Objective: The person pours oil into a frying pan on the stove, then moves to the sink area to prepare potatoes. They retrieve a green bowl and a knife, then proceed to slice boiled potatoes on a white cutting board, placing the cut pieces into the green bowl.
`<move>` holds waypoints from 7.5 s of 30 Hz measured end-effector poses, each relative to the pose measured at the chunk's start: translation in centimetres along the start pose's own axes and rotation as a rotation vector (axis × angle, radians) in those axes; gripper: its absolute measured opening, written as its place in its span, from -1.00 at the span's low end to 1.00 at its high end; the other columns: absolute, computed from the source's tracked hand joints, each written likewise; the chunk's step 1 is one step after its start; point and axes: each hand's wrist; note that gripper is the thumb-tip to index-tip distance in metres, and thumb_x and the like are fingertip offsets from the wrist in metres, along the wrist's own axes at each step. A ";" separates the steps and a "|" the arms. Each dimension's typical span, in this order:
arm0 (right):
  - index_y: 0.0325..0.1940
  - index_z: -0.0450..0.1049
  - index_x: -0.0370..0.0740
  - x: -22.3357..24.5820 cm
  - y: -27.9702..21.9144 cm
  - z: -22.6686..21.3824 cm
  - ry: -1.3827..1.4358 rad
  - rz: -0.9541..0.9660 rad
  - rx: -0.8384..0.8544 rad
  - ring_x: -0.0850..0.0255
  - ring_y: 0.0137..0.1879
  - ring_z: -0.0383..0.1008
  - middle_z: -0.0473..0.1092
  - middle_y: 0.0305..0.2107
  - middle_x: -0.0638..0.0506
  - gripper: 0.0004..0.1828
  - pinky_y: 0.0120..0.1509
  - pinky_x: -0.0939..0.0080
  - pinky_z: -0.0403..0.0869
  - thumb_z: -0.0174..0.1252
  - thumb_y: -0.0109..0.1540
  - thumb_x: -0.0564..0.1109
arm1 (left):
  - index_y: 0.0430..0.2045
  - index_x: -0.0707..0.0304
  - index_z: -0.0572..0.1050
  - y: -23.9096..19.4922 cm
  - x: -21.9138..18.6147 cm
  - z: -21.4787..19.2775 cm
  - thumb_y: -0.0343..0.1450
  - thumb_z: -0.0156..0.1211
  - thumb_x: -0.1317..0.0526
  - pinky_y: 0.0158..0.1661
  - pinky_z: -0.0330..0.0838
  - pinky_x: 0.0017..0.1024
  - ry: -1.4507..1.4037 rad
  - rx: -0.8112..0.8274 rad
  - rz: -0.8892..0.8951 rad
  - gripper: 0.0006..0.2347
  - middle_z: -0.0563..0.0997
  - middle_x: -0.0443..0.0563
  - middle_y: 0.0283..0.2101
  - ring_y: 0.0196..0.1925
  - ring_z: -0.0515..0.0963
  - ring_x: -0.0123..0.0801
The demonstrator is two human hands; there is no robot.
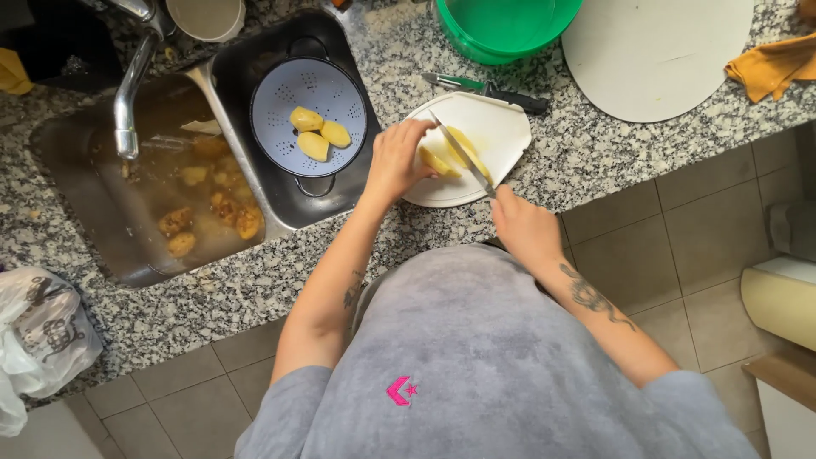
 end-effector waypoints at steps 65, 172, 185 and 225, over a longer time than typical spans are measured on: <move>-0.39 0.29 -0.24 -4.6 4.2 -1.5 0.549 0.187 0.446 -0.02 -0.62 0.38 0.29 -0.80 -0.18 -0.73 -0.53 0.13 0.28 -0.12 0.28 -0.02 | -0.28 -0.17 0.35 -0.6 -0.8 2.6 0.17 0.18 0.00 -0.02 0.07 -0.22 0.126 -0.139 0.027 -0.70 0.37 -0.30 -0.14 0.02 0.30 -0.41; -0.34 0.21 -0.22 6.8 2.6 6.3 0.016 0.068 -0.047 -0.03 -0.64 0.44 0.28 -0.80 -0.08 -0.83 -0.60 0.10 0.43 -0.18 0.32 -0.15 | -0.31 0.18 0.36 -2.7 1.3 1.6 0.07 0.39 0.13 -0.15 0.44 -0.35 -0.143 -0.118 0.008 -0.60 0.39 -0.06 -0.34 -0.29 0.51 -0.17; -0.34 0.20 -0.23 6.4 2.5 6.4 0.019 0.066 -0.087 0.01 -0.66 0.43 0.27 -0.80 -0.05 -0.82 -0.61 0.14 0.43 -0.19 0.33 -0.13 | -0.36 0.16 0.35 -2.1 2.8 2.8 0.10 0.37 0.17 -0.16 0.44 -0.29 -0.175 -0.064 0.001 -0.65 0.39 -0.05 -0.36 -0.26 0.51 -0.10; 0.00 0.22 -0.11 -4.7 -2.2 2.1 0.195 0.314 -0.099 -0.22 -0.20 0.47 0.39 -0.24 -0.19 -0.67 -0.18 -0.20 0.45 -0.12 0.34 0.16 | -0.34 0.05 0.37 2.1 5.5 6.1 0.20 0.26 0.12 -0.14 0.32 -0.42 0.596 0.136 0.726 -0.74 0.45 -0.16 -0.30 -0.18 0.42 -0.37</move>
Point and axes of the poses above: each hand's wrist, its own y-axis towards the middle knuckle, its own z-axis out of the palm, x = y × z
